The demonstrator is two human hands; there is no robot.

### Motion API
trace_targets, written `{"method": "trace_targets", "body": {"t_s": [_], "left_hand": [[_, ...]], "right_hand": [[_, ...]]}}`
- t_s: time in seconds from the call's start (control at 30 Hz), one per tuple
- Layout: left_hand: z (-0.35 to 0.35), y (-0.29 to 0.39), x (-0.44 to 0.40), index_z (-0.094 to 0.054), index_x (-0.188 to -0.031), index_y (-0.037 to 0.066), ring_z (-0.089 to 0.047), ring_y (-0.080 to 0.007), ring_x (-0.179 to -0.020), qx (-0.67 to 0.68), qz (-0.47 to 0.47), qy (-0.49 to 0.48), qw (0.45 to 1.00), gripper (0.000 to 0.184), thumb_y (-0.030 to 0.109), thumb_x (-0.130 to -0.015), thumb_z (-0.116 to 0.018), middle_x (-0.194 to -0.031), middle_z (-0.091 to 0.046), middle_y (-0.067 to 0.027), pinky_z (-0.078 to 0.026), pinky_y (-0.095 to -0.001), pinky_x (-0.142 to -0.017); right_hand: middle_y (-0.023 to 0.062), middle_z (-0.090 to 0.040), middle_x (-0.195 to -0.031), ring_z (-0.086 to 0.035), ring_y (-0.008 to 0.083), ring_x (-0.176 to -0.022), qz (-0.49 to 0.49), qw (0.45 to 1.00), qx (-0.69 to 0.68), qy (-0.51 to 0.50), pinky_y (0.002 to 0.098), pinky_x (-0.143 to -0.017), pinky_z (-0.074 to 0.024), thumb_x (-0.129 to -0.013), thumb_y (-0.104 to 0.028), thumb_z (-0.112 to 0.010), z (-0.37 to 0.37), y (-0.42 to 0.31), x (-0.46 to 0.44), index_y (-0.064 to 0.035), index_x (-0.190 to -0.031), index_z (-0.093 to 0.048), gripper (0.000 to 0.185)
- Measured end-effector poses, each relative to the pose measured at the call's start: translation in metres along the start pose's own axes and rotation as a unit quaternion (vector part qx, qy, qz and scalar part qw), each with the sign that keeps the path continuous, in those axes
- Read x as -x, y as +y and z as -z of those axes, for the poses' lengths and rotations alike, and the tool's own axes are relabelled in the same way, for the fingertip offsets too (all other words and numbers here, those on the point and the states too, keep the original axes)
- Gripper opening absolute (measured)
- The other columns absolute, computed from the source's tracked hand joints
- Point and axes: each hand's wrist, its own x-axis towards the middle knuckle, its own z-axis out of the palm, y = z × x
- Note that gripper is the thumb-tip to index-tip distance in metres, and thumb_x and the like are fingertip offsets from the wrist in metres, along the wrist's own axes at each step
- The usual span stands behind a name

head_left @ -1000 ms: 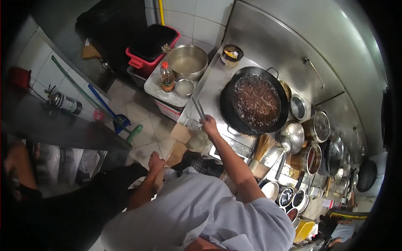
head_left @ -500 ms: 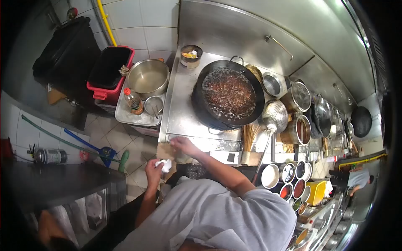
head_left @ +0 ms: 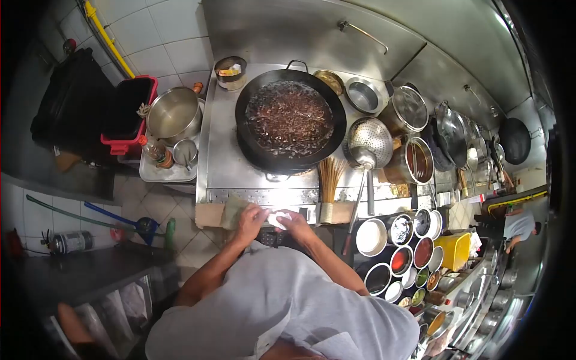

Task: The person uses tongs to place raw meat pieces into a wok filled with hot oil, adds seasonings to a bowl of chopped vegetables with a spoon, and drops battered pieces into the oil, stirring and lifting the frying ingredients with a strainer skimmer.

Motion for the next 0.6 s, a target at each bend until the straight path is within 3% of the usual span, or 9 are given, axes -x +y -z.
{"method": "trace_targets", "body": {"t_s": [0.03, 0.1, 0.17, 0.23, 0.37, 0.43, 0.47, 0.53, 0.6], "left_hand": [[0.003, -0.003, 0.005, -0.064, -0.086, -0.003, -0.061, -0.0241, -0.073, -0.002, 0.035, -0.034, 0.999, 0.029, 0.024, -0.095, -0.068, -0.081, -0.061, -0.0149, -0.049, -0.0376, -0.064], [0.012, -0.041, 0.047, -0.065, -0.088, -0.002, -0.062, -0.0280, -0.069, -0.041, 0.138, -0.077, 0.987, 0.026, 0.022, -0.095, -0.067, -0.078, -0.063, -0.0150, -0.049, -0.0393, -0.063], [0.031, -0.049, 0.076, -0.065, -0.088, -0.002, -0.058, -0.0273, -0.065, -0.015, 0.184, -0.120, 0.975, 0.038, 0.034, -0.099, -0.060, -0.071, -0.061, -0.0180, -0.046, -0.0406, -0.064], [0.050, -0.090, 0.120, -0.065, -0.092, -0.003, -0.064, -0.0286, -0.067, -0.184, 0.194, -0.226, 0.937, 0.031, 0.027, -0.099, -0.059, -0.074, -0.065, -0.0178, -0.050, -0.0404, -0.064], [0.049, -0.112, 0.162, -0.065, -0.090, -0.005, -0.067, -0.0361, -0.073, -0.288, 0.202, -0.332, 0.875, 0.036, 0.028, -0.099, -0.055, -0.080, -0.067, -0.0222, -0.050, -0.0460, -0.066], [0.042, -0.070, 0.148, -0.065, -0.088, -0.006, -0.065, -0.0455, -0.080, -0.172, 0.406, -0.240, 0.865, 0.036, 0.026, -0.098, -0.053, -0.087, -0.066, -0.0263, -0.048, -0.0526, -0.070], [0.040, -0.078, 0.152, -0.065, -0.088, -0.006, -0.065, -0.0455, -0.080, -0.172, 0.406, -0.238, 0.865, 0.036, 0.026, -0.098, -0.053, -0.087, -0.066, -0.0263, -0.048, -0.0526, -0.070], [0.035, -0.097, 0.163, -0.064, -0.084, -0.007, -0.063, -0.0480, -0.078, -0.253, 0.156, -0.210, 0.932, 0.039, 0.027, -0.099, -0.051, -0.085, -0.066, -0.0276, -0.047, -0.0556, -0.074], [0.031, -0.100, 0.164, -0.065, -0.084, -0.007, -0.063, -0.0478, -0.079, -0.260, 0.194, -0.192, 0.926, 0.042, 0.028, -0.100, -0.049, -0.086, -0.066, -0.0287, -0.046, -0.0561, -0.075]], "right_hand": [[0.0084, -0.066, -0.113, -0.061, 0.0148, -0.099, -0.016, 0.998, 0.053, 0.026, 0.0302, -0.079, -0.0550, -0.101, -0.022, -0.061, 0.019, 0.011, 0.006, 0.0000, -0.125, -0.064, 0.032], [0.0082, -0.067, -0.108, -0.062, 0.0156, -0.095, -0.017, 0.973, 0.013, 0.228, 0.0302, -0.075, -0.0546, -0.101, -0.029, -0.059, 0.077, 0.085, 0.028, 0.0027, -0.120, -0.065, 0.038], [0.0146, -0.070, -0.103, -0.067, 0.0201, -0.093, -0.019, 0.975, 0.122, 0.187, 0.0334, -0.075, -0.0550, -0.095, -0.042, -0.065, 0.122, 0.110, 0.062, 0.0069, -0.116, -0.065, 0.053], [0.0219, -0.072, -0.096, -0.070, 0.0266, -0.091, -0.089, 0.923, 0.276, 0.253, 0.0388, -0.076, -0.0552, -0.087, -0.056, -0.071, 0.119, 0.087, 0.107, 0.0099, -0.110, -0.065, 0.070], [0.0240, -0.071, -0.094, -0.070, 0.0297, -0.092, -0.095, 0.909, 0.284, 0.291, 0.0398, -0.083, -0.0528, -0.080, -0.055, -0.077, 0.115, 0.106, 0.152, 0.0100, -0.116, -0.064, 0.075], [0.0269, -0.071, -0.095, -0.071, 0.0348, -0.093, -0.180, 0.899, 0.268, 0.297, 0.0418, -0.084, -0.0535, -0.076, -0.057, -0.079, 0.123, 0.129, 0.149, 0.0107, -0.114, -0.064, 0.079], [0.0269, -0.071, -0.095, -0.071, 0.0348, -0.093, -0.179, 0.899, 0.270, 0.296, 0.0418, -0.084, -0.0535, -0.076, -0.057, -0.079, 0.126, 0.138, 0.146, 0.0107, -0.114, -0.064, 0.079], [0.0296, -0.071, -0.095, -0.071, 0.0408, -0.097, -0.109, 0.865, 0.349, 0.344, 0.0444, -0.084, -0.0543, -0.075, -0.057, -0.080, 0.129, 0.152, 0.141, 0.0110, -0.113, -0.064, 0.080], [0.0303, -0.071, -0.096, -0.070, 0.0428, -0.098, -0.100, 0.856, 0.362, 0.355, 0.0457, -0.085, -0.0544, -0.076, -0.057, -0.080, 0.125, 0.149, 0.137, 0.0108, -0.112, -0.064, 0.078]]}}
